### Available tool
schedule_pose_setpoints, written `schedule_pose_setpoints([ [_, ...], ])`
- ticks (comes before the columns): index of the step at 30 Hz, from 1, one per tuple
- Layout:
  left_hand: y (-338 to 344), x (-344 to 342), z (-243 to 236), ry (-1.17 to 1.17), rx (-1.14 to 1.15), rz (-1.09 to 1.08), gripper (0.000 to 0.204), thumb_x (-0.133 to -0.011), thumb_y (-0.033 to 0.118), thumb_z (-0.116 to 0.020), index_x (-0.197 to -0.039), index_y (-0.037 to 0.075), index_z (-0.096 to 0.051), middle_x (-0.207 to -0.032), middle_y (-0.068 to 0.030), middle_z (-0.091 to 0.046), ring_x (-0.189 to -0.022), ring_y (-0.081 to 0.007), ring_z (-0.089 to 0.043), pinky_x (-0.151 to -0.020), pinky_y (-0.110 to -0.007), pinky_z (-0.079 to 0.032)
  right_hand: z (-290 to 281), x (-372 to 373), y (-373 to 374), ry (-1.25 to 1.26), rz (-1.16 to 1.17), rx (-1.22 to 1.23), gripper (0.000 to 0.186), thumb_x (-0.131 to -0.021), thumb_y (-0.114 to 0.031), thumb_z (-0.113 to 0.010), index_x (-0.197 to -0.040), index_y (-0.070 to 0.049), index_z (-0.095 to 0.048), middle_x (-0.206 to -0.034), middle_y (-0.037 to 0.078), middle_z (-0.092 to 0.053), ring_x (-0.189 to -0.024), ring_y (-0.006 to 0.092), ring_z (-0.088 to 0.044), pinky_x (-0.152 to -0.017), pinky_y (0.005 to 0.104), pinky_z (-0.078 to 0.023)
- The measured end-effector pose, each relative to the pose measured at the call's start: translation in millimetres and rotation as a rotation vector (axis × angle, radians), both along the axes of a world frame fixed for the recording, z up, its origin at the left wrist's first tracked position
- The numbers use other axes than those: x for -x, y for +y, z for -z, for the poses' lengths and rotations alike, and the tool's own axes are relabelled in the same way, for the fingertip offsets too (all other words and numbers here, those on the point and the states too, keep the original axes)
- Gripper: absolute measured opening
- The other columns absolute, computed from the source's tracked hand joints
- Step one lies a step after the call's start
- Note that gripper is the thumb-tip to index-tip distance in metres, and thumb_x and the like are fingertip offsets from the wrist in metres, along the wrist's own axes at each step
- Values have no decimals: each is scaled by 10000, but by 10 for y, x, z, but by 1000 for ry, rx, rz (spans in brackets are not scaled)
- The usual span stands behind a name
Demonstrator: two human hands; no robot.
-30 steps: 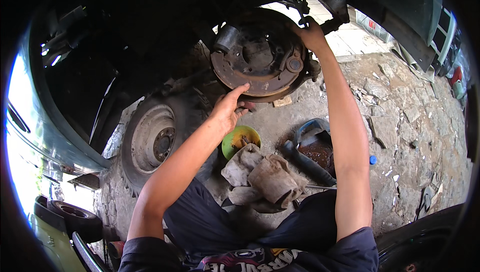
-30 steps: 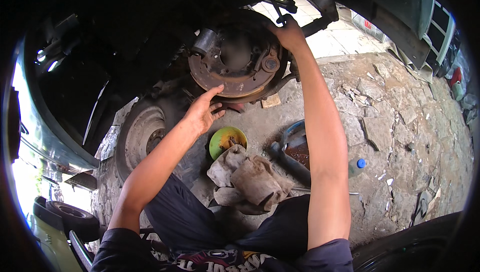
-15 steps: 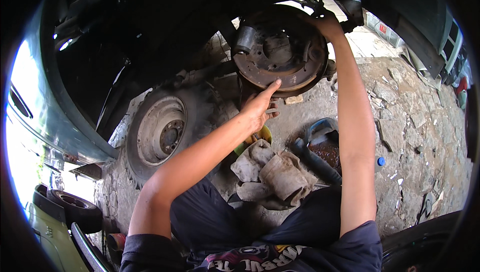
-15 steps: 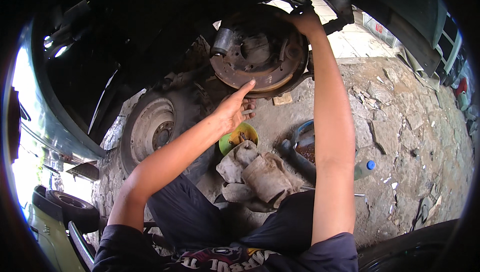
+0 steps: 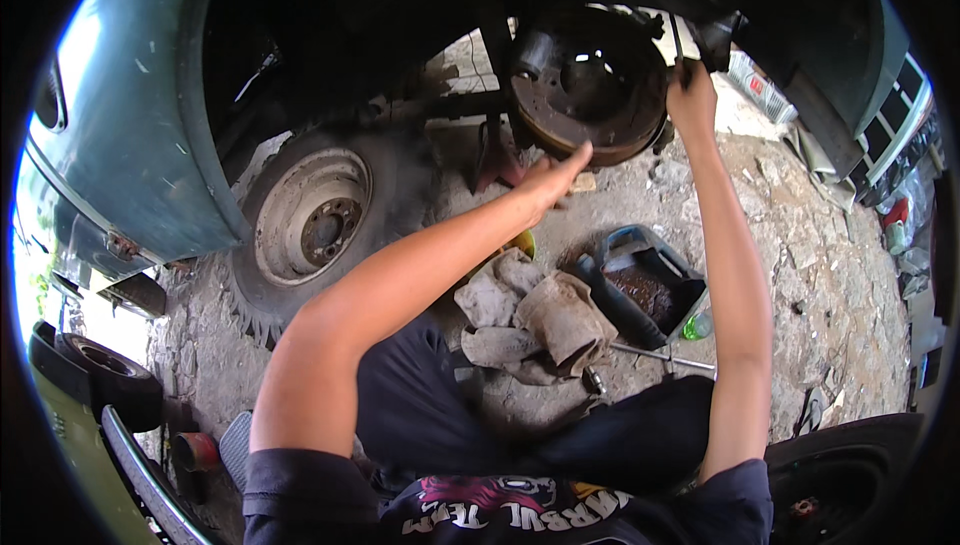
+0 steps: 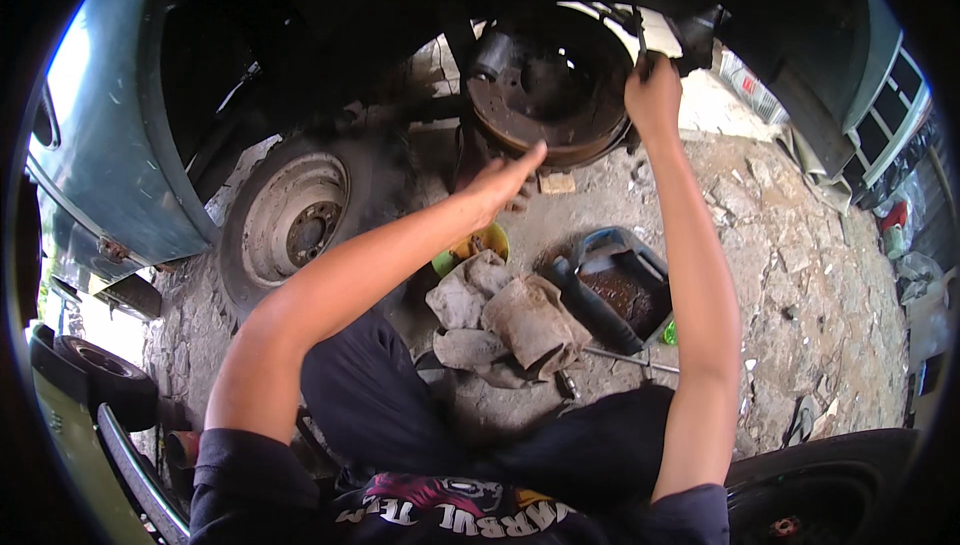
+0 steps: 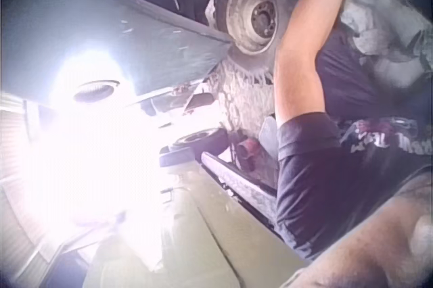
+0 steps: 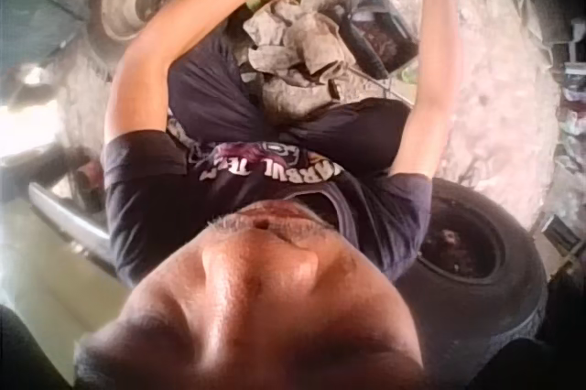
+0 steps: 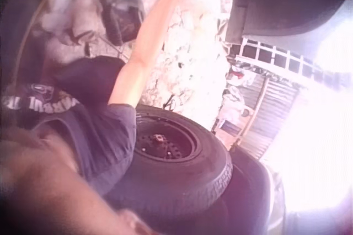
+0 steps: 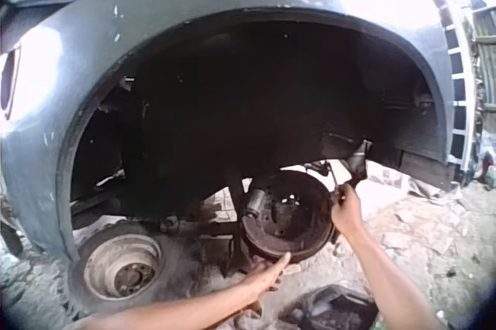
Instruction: The person is working on a vehicle's drum brake assembly. They use a tool to manipulate and remove springs, wipe the internal components with a cloth, and handle the brake shoe assembly by hand to remove it from the hub.
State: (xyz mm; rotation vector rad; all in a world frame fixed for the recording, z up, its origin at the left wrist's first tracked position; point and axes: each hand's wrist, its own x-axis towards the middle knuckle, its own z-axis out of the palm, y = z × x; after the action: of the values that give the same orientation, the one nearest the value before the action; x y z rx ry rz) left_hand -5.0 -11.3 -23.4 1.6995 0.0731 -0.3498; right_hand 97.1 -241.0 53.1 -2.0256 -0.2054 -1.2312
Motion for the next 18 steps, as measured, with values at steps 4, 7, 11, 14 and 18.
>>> schedule_pose_setpoints([
  [4,494,-70,-97,-162,-700,655,796,-820,699,-592,-1176,-12,-617,-1119,-146,-633,-939,-202,-614,-784,-358,-527,-245,863,316,114,-269,-95,259,-972,-180,-566,-1144,11,-598,-799,184,-659,-681,233,-645,-649,338,-494],
  [7,830,-246,-72,-24,-884,791,687,-836,653,-608,-1039,1,-681,-1035,-165,-678,-906,-213,-647,-758,-354,-533,-46,1255,446,198,-377,83,288,-971,-193,-589,-1198,-18,-617,-899,185,-697,-790,227,-698,-693,344,-517],
  [11,1236,-607,1,-230,-1023,642,548,-891,537,-616,-1096,31,-662,-963,-80,-697,-845,-193,-648,-710,-319,-529,414,1760,754,353,-579,378,379,-893,16,-517,-1266,-38,-554,-1012,279,-615,-820,458,-630,-718,478,-511],
  [14,1225,-566,210,-228,-320,233,446,-932,446,-604,-1075,24,-628,-952,-53,-685,-806,-164,-649,-621,-290,-517,722,1898,715,412,-493,527,520,-872,32,-508,-1377,-85,-462,-1061,262,-569,-772,461,-623,-677,495,-526],
  [18,1068,-149,711,-217,109,78,361,-953,370,-590,-1107,50,-655,-962,-56,-692,-862,-168,-640,-765,-308,-515,802,1822,742,395,-393,641,577,-863,16,-520,-1418,-107,-421,-1057,246,-559,-722,458,-620,-641,506,-539],
])
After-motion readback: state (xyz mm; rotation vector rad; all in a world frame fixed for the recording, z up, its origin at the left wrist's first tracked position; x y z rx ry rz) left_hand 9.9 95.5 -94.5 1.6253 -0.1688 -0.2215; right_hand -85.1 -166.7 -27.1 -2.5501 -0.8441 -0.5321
